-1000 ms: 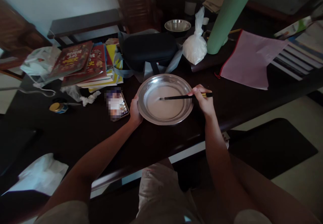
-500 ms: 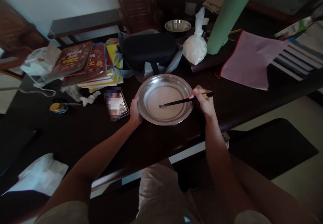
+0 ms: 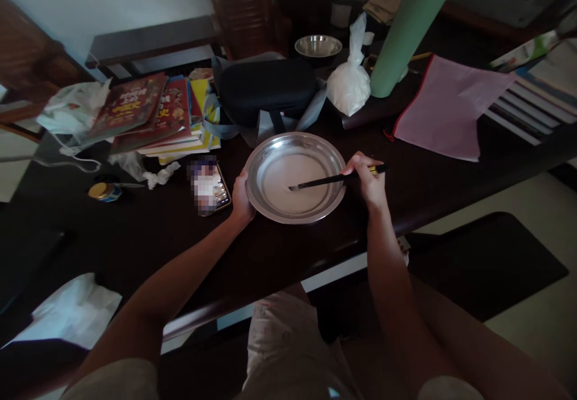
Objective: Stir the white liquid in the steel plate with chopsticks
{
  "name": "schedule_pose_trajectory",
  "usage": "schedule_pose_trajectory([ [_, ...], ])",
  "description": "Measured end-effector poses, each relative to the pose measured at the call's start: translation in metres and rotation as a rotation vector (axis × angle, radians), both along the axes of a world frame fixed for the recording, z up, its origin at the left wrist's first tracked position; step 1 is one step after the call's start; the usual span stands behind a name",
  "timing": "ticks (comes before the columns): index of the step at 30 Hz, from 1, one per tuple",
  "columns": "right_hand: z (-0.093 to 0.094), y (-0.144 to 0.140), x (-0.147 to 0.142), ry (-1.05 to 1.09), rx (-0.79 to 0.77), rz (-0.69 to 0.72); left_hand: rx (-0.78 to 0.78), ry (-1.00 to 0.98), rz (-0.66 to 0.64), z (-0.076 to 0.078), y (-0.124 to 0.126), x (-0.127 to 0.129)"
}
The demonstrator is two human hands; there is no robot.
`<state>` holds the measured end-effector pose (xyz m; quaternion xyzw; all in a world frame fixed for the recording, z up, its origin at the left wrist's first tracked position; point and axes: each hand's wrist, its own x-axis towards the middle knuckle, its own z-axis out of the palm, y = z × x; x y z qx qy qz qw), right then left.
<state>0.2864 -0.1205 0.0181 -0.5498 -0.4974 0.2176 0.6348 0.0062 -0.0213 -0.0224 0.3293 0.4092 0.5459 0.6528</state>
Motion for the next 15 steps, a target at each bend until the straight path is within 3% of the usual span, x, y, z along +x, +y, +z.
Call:
schedule_pose_trajectory([
  [11, -0.0016, 0.0008, 0.0008, -0.006, -0.004, 0.04, 0.001, 0.0, 0.027, 0.0036, -0.0008, 0.0],
  [15, -0.0028, 0.0012, 0.0017, -0.015, 0.039, -0.007, -0.009, -0.002, 0.02, 0.0039, -0.0007, 0.0015],
])
